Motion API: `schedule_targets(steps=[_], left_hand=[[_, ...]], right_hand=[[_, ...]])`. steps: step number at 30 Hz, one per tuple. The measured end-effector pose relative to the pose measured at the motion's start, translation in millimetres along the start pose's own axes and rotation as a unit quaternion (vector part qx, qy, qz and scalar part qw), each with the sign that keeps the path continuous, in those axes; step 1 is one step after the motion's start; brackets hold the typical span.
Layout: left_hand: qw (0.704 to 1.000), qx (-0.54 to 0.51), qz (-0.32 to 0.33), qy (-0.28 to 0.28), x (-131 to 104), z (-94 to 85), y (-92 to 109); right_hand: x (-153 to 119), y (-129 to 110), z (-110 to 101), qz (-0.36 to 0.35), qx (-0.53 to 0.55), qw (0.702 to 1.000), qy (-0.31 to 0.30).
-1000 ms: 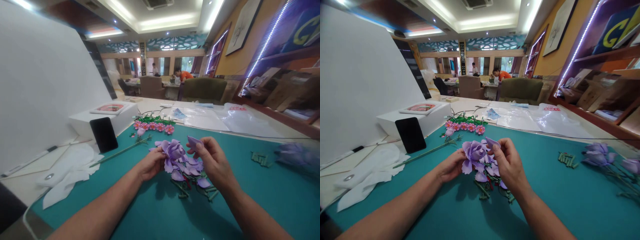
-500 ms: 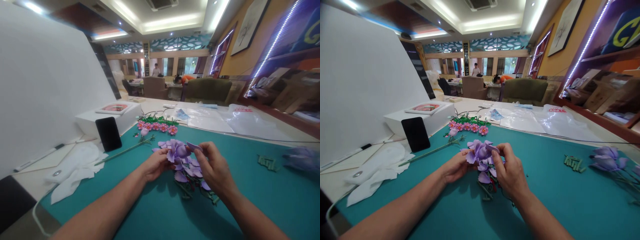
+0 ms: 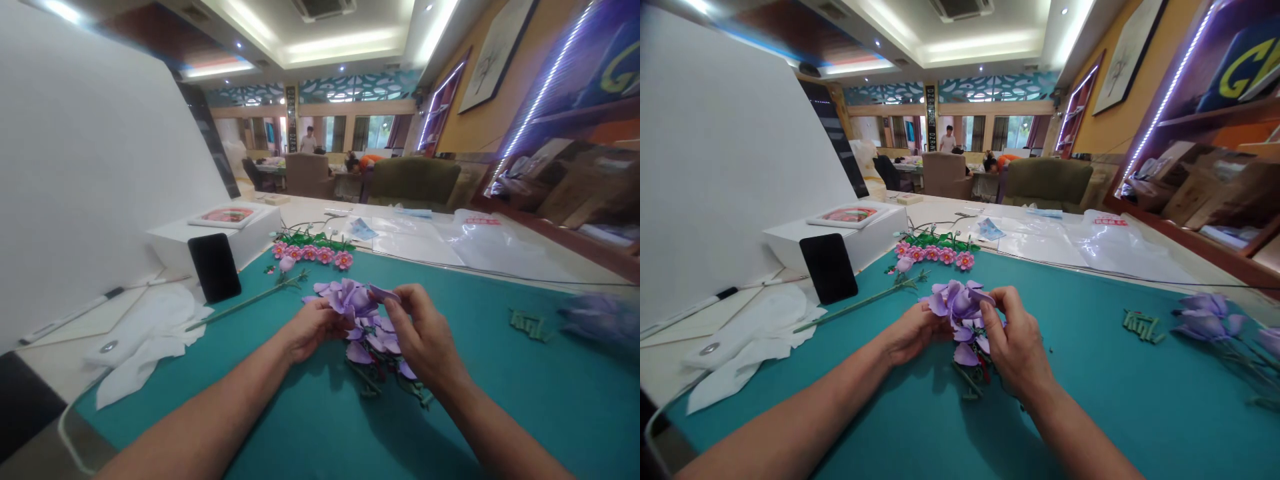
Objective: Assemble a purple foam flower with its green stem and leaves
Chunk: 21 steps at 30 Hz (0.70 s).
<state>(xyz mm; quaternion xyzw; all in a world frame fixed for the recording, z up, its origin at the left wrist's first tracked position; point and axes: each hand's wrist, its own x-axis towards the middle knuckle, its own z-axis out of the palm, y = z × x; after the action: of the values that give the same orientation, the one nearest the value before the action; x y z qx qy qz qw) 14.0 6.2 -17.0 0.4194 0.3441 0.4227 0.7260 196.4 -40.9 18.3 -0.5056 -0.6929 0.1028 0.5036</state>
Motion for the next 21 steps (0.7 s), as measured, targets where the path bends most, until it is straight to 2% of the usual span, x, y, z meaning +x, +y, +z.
schedule_targets(steps=[17, 21], left_hand=[[1.000, 0.004, 0.025, -0.006, -6.9, 7.8, 11.2], [1.000, -0.017, 0.015, 0.008, -7.8, 8.4, 16.8]], right_hand=[[3.2, -2.6, -1.4, -0.023, 0.017, 1.000, -0.002], [7.1, -7.0, -3.6, -0.017, 0.028, 0.999, 0.019]])
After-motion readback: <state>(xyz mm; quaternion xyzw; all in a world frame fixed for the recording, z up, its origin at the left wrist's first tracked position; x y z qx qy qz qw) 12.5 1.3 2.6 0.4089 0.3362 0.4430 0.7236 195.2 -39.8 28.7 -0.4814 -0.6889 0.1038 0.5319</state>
